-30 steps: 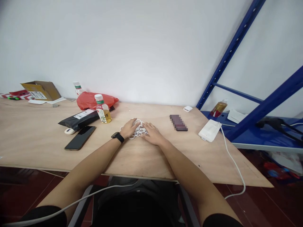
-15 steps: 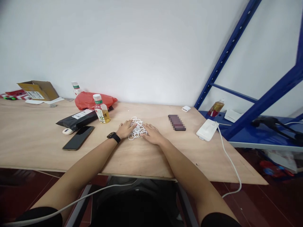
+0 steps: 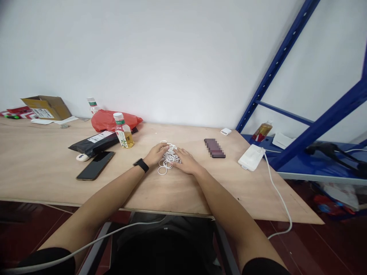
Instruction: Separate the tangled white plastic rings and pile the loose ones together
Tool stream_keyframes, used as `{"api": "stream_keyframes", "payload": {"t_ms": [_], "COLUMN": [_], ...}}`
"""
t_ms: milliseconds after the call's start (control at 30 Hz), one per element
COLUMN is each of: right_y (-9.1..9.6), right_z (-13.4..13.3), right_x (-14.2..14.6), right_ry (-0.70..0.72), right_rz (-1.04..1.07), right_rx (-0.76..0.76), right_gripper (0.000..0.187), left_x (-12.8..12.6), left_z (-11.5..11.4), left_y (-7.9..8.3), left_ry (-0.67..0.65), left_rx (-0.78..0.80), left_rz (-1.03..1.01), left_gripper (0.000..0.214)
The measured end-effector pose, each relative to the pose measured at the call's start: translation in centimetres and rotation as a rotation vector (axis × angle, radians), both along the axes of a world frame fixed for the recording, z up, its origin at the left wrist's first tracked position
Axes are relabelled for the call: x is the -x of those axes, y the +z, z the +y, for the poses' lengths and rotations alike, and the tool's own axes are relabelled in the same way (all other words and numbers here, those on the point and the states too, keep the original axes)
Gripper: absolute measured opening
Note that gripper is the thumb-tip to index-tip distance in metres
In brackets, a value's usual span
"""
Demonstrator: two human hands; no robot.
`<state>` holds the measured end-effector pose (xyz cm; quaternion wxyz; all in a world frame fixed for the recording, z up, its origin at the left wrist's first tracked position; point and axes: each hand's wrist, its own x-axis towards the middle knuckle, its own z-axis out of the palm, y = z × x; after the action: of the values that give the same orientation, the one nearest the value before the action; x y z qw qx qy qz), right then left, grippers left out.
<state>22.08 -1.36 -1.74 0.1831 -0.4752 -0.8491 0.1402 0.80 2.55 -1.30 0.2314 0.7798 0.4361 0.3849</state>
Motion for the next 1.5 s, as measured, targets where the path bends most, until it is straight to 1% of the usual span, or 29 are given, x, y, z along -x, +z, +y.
{"api": "stream_keyframes", "payload": {"t_ms": [67,133,233,333,433,567,667,767,867,967,1067,1133,1233,1333,1500], "right_y": [0.1,0.1,-0.1,0.0,0.3,0.7,0.9,1.1,1.3,1.7,2.1,2.2,2.2,2.2,2.5], "right_z": [0.0,0.1,0.2,0.2,0.1,0.0,-0.1,-0.3,-0.5,-0.8,-1.2,-1.5,-1.7,-1.8,-2.1], "right_x": [-0.1,-0.1,0.1,0.3,0.4,0.6,0.8,0.9,0.9,0.9,1.0,1.2,1.4,1.5,1.7], "right_ry": [0.004,0.015,0.050,0.071,0.066,0.068,0.066,0.028,-0.072,-0.145,-0.105,-0.088,-0.114,-0.114,-0.089], "right_rz": [0.022,0.044,0.058,0.073,0.104,0.153,0.182,0.240,0.347,0.436,0.428,0.405,0.388,0.378,0.309], "right_rx": [-0.008,-0.027,-0.043,-0.068,-0.116,-0.159,-0.170,-0.183,-0.205,-0.209,-0.203,-0.178,-0.147,-0.154,-0.170], "right_gripper": [0.077,0.072,0.065,0.061,0.056,0.049,0.046,0.044,0.044,0.045,0.034,0.028,0.024,0.021,0.020], "left_x": [0.4,0.7,0.9,0.8,0.8,0.9,0.7,0.4,0.1,-0.1,-0.1,0.0,0.0,-0.2,-0.3], "left_z": [1.3,2.5,3.6,3.7,3.0,1.7,0.6,-0.8,-2.3,-3.4,-3.9,-3.8,-3.8,-3.9,-4.1], "left_y": [0.5,1.1,1.6,1.7,1.6,1.7,2.0,2.4,2.9,3.2,3.2,3.1,3.1,3.2,3.3], "left_ry": [0.095,0.172,0.218,0.243,0.259,0.228,0.203,0.179,0.094,-0.030,-0.118,-0.141,-0.130,-0.115,-0.132], "left_rx": [-0.075,-0.085,0.007,0.079,0.039,-0.008,-0.035,-0.092,-0.165,-0.172,-0.164,-0.160,-0.201,-0.263,-0.268], "left_rz": [0.120,0.307,0.570,0.681,0.682,0.662,0.595,0.485,0.364,0.324,0.358,0.367,0.329,0.285,0.295], "left_gripper": [0.033,0.032,0.033,0.028,0.026,0.023,0.022,0.021,0.020,0.022,0.025,0.027,0.027,0.028,0.026]}}
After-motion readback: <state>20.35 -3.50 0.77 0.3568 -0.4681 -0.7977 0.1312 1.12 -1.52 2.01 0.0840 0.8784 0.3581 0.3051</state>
